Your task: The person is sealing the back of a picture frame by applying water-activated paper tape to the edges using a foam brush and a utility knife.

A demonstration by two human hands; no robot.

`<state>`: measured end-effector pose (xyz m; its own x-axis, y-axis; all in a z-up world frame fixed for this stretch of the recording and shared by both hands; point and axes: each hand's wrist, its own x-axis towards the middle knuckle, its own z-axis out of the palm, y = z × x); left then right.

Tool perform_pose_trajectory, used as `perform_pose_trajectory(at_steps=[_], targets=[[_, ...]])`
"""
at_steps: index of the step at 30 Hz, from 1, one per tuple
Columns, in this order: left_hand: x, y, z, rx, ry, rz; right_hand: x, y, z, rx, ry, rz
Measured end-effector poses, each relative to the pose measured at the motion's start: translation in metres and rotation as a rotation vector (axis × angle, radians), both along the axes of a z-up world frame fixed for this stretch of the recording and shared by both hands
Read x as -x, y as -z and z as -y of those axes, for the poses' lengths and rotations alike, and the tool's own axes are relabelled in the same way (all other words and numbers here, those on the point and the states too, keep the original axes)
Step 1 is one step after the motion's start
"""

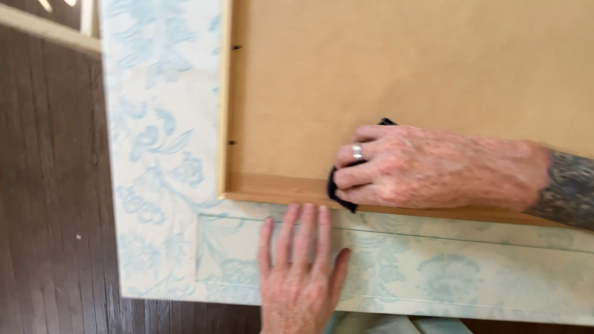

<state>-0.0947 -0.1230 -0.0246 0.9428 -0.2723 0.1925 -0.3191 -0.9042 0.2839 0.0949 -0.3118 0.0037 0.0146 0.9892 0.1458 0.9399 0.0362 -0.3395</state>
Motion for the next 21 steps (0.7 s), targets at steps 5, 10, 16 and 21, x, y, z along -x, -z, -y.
perform_pose_trajectory(at_steps=[5, 10, 16, 21], targets=[[0.005, 0.007, 0.000, -0.177, -0.034, -0.008, 0.026, 0.007, 0.088, 0.098, 0.081, -0.003], [0.001, 0.004, 0.004, -0.164, -0.036, 0.089, 0.050, 0.004, 0.158, 0.141, 0.179, -0.021], [0.000, 0.009, 0.008, -0.159, -0.037, 0.155, 0.077, 0.013, 0.225, 0.249, 0.275, -0.005], [0.003, 0.005, 0.011, -0.185, -0.062, 0.152, 0.073, 0.019, 0.219, 0.096, 0.291, -0.055]])
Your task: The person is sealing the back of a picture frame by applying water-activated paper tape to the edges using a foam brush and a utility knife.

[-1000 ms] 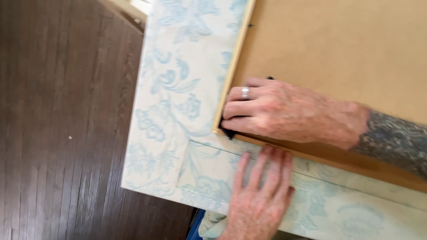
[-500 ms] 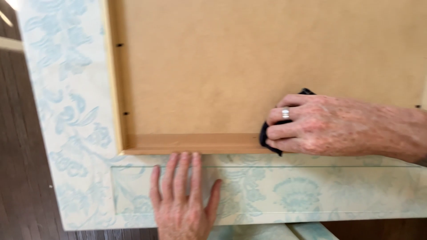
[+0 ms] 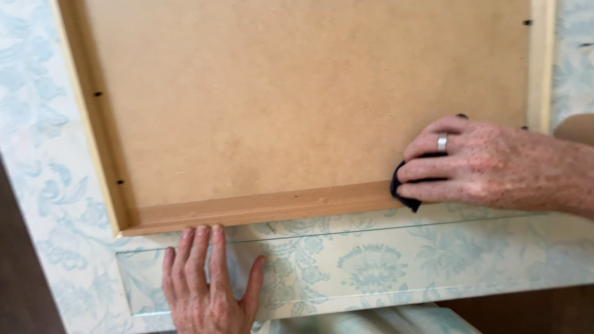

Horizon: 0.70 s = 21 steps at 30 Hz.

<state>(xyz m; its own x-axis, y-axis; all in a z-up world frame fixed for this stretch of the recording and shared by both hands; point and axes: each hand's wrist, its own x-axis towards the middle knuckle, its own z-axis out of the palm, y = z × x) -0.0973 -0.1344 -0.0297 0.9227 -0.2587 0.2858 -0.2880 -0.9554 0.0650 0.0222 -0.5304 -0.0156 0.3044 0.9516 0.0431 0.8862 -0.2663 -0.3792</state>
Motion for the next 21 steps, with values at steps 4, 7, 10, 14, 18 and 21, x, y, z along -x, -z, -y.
perform_pose_trajectory(at_steps=[4, 7, 10, 14, 18, 21], targets=[[0.004, 0.000, -0.001, -0.014, -0.003, -0.059, -0.005, 0.013, -0.045, -0.033, -0.029, 0.029], [0.000, 0.000, 0.000, -0.024, -0.005, -0.064, -0.023, 0.010, -0.089, -0.116, -0.047, 0.108], [0.001, 0.000, 0.000, -0.042, -0.016, -0.056, -0.020, 0.007, -0.090, -0.113, -0.047, 0.120], [0.002, 0.001, 0.000, -0.014, -0.019, -0.070, -0.011, -0.001, -0.054, -0.067, -0.008, 0.103], [0.000, -0.003, 0.001, -0.023, -0.013, -0.062, -0.010, 0.013, -0.076, -0.025, -0.012, 0.098], [0.001, -0.002, 0.000, -0.030, -0.009, -0.079, -0.005, 0.007, -0.068, 0.014, 0.026, 0.129]])
